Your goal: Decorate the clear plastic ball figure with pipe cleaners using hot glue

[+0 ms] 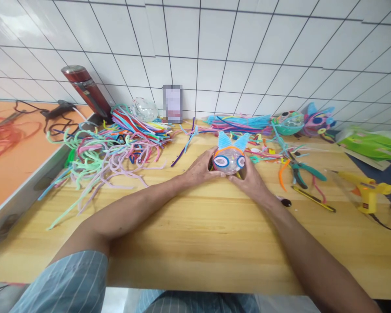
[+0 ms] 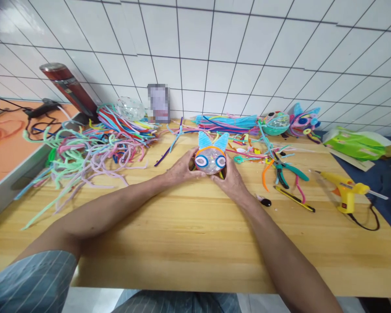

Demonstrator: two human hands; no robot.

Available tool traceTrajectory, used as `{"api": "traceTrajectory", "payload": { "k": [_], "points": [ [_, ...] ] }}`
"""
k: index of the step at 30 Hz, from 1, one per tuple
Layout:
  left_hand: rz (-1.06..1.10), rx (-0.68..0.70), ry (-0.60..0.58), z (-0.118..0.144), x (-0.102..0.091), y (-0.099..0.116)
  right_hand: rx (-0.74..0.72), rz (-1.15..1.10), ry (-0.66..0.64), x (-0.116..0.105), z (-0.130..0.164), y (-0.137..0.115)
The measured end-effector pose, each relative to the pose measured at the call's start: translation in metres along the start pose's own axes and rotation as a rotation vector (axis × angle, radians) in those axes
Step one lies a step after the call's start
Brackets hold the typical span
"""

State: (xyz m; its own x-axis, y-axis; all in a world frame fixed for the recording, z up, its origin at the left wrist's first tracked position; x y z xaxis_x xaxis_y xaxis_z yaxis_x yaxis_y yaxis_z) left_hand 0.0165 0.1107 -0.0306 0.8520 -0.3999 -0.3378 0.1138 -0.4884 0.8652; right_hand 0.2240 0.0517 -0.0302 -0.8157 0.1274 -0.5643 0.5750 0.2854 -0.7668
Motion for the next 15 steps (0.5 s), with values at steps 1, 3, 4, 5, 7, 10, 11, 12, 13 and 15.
{"api": "traceTrajectory", "payload": {
  "k": [1, 3, 4, 5, 7, 10, 11, 12, 13, 15],
  "points": [
    [-0.02, 0.0, -0.013, -0.0006, 0.0002, -0.0019, -0.014, 0.012, 0.004, -0.0009, -0.0005, 0.0009],
    [-0.044, 0.007, -0.031, -0.0014, 0.0003, -0.0044, -0.038, 0.028, 0.014, -0.0024, -0.0017, 0.0028],
    [-0.05, 0.007, -0.033, -0.0017, 0.0001, -0.0052, -0.047, 0.032, 0.019, -0.0028, -0.0023, 0.0038],
    [-0.055, 0.005, -0.037, -0.0018, 0.0, -0.0057, -0.053, 0.036, 0.024, -0.0031, -0.0028, 0.0047],
    [-0.065, -0.005, -0.043, -0.0016, -0.0001, -0.0057, -0.061, 0.042, 0.034, -0.0034, -0.0033, 0.0063],
    [-0.074, -0.003, -0.044, -0.0006, -0.0002, -0.0037, -0.066, 0.049, 0.052, -0.0035, -0.0029, 0.0066],
    [-0.078, 0.003, -0.035, -0.0003, -0.0006, -0.0031, -0.064, 0.052, 0.055, -0.0034, -0.0025, 0.006],
    [-0.087, 0.01, -0.02, -0.0001, -0.0013, -0.0026, -0.06, 0.049, 0.055, -0.0032, -0.002, 0.0051],
    [-0.101, 0.017, -0.004, 0.0, -0.0021, -0.0024, -0.053, 0.042, 0.052, -0.0029, -0.0015, 0.0039],
    [-0.132, 0.03, 0.018, -0.0005, -0.0031, -0.0023, -0.035, 0.015, 0.043, -0.0023, -0.0007, 0.0014]
  ]
}}
Point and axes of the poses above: each hand's wrist, its own z-axis away from the middle knuckle, its own x-axis out of the palm, y = z × x, the point moved 5 cm from there along -z, towards the middle knuckle, and after that the axes turned 1 degree about -x, right-handed, at the moved point
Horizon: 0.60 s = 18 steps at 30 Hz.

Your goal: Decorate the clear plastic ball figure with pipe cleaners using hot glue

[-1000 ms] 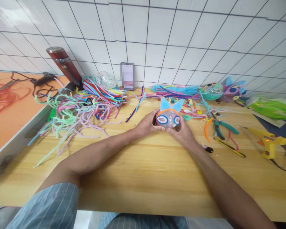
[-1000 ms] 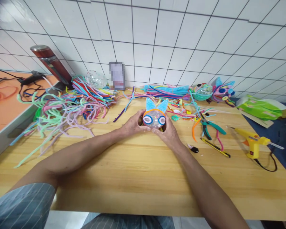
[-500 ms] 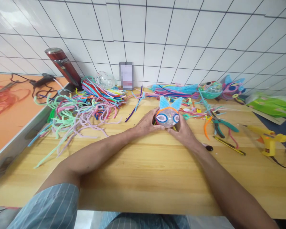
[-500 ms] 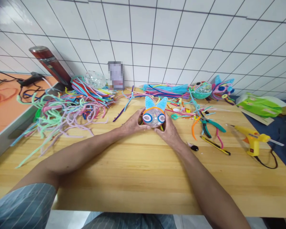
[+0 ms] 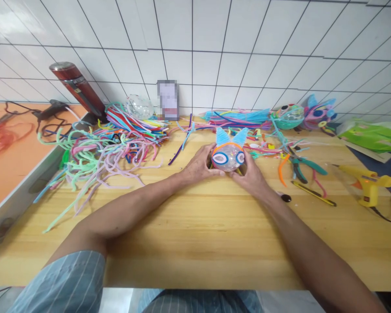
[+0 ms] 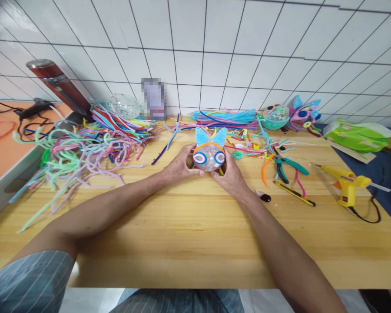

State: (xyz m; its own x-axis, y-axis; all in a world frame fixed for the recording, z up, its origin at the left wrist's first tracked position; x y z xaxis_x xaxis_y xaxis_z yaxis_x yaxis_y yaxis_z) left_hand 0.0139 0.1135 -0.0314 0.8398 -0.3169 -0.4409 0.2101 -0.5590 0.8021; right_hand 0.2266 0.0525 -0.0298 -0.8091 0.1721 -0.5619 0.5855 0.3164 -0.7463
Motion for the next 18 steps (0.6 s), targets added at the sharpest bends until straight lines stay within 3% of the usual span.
{"api": "traceTrajectory", "payload": {
  "k": [18],
  "points": [
    [0.104, 0.017, -0.075, -0.0024, -0.0012, 0.0073, 0.078, -0.053, 0.031, 0.0036, 0.0047, -0.0025]
  ]
}}
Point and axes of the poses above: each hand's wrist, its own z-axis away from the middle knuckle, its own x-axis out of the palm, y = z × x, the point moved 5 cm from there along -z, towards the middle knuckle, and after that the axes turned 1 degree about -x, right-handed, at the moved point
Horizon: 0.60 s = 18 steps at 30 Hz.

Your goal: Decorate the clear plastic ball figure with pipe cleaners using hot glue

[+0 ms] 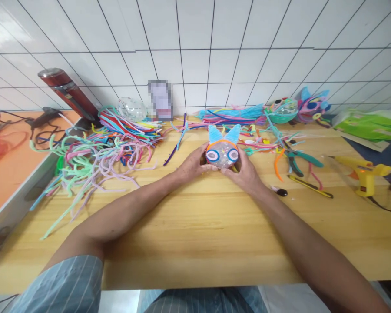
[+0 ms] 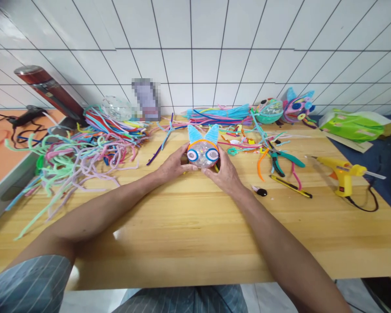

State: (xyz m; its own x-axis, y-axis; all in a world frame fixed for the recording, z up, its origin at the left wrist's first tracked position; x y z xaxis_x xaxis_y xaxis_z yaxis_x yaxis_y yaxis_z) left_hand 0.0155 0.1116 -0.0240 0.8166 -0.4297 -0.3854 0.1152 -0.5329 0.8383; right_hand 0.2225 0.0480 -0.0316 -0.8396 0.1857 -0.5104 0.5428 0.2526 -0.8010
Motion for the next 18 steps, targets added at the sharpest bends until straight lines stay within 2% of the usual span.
{"api": "traceTrajectory", "payload": {
  "k": [13, 16, 18],
  "points": [
    [-0.017, -0.074, 0.031, 0.001, 0.0013, -0.0019, -0.009, -0.029, -0.017, 0.0035, -0.0012, 0.0038],
    [0.015, -0.05, 0.037, 0.0031, -0.0004, 0.0017, -0.018, 0.019, -0.023, 0.002, 0.0, 0.0013],
    [0.034, -0.033, 0.083, 0.0059, -0.0061, 0.0071, -0.072, 0.047, -0.01, -0.002, 0.0016, -0.0059]
  ]
}}
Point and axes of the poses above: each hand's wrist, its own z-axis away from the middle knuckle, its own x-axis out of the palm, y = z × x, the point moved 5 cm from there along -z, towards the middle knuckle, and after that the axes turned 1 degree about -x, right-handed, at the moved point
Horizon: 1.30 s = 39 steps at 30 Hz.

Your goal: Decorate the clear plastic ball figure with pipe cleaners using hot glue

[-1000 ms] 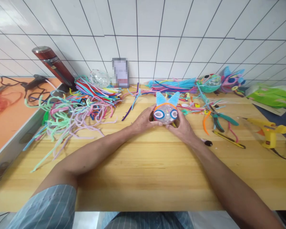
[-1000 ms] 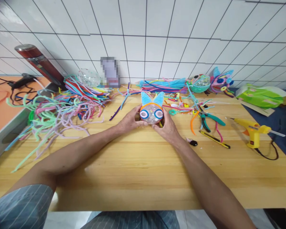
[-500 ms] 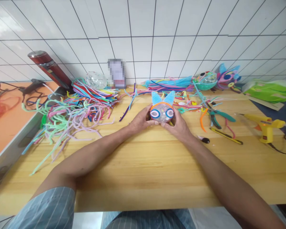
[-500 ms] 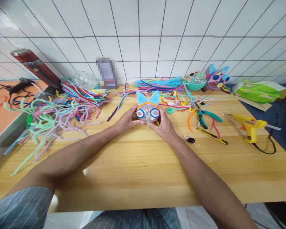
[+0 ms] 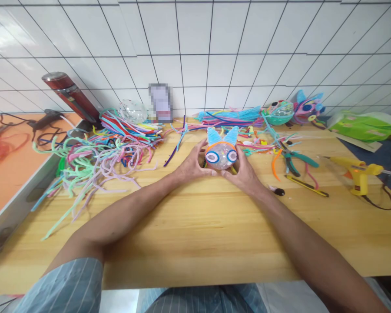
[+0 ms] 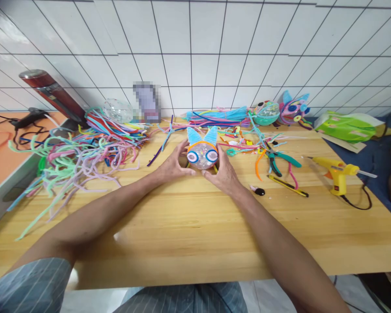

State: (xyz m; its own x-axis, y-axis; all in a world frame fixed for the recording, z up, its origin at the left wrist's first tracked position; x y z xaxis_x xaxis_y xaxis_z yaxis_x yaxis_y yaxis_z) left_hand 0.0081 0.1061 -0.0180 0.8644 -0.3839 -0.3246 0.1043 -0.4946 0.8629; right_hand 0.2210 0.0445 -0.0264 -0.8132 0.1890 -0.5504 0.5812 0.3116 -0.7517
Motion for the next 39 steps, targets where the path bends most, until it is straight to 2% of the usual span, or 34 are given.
{"api": "traceTrajectory", "payload": {
  "k": [2, 5, 8, 15, 20, 24, 28, 32, 37, 39],
  "points": [
    [0.022, 0.003, 0.108, 0.003, -0.01, 0.006, -0.086, 0.019, 0.048, -0.007, 0.002, -0.011],
    [0.068, -0.083, 0.301, 0.006, -0.026, 0.009, -0.166, 0.023, 0.18, -0.019, 0.005, -0.023],
    [0.1, -0.198, 0.355, 0.007, -0.029, 0.005, -0.134, -0.006, 0.266, -0.024, 0.007, -0.023],
    [0.098, -0.268, 0.291, 0.007, -0.024, 0.0, -0.021, -0.099, 0.289, -0.022, 0.006, -0.005],
    [0.045, -0.237, 0.247, 0.013, -0.022, 0.004, -0.048, -0.08, 0.187, -0.019, 0.004, -0.012],
    [0.006, -0.136, 0.06, 0.01, -0.005, 0.0, -0.057, -0.008, 0.086, -0.015, 0.004, -0.016],
    [-0.057, -0.082, -0.093, 0.003, 0.008, -0.009, 0.001, 0.009, 0.071, -0.008, 0.005, -0.011],
    [-0.028, -0.085, -0.088, -0.002, 0.006, -0.009, 0.034, -0.013, 0.078, -0.002, 0.004, -0.005],
    [0.171, -0.09, -0.099, -0.002, 0.008, 0.0, 0.023, -0.034, 0.091, 0.003, 0.0, 0.001],
    [0.188, -0.087, -0.088, -0.003, 0.009, 0.002, 0.0, -0.045, 0.108, 0.005, -0.002, 0.003]
  ]
}}
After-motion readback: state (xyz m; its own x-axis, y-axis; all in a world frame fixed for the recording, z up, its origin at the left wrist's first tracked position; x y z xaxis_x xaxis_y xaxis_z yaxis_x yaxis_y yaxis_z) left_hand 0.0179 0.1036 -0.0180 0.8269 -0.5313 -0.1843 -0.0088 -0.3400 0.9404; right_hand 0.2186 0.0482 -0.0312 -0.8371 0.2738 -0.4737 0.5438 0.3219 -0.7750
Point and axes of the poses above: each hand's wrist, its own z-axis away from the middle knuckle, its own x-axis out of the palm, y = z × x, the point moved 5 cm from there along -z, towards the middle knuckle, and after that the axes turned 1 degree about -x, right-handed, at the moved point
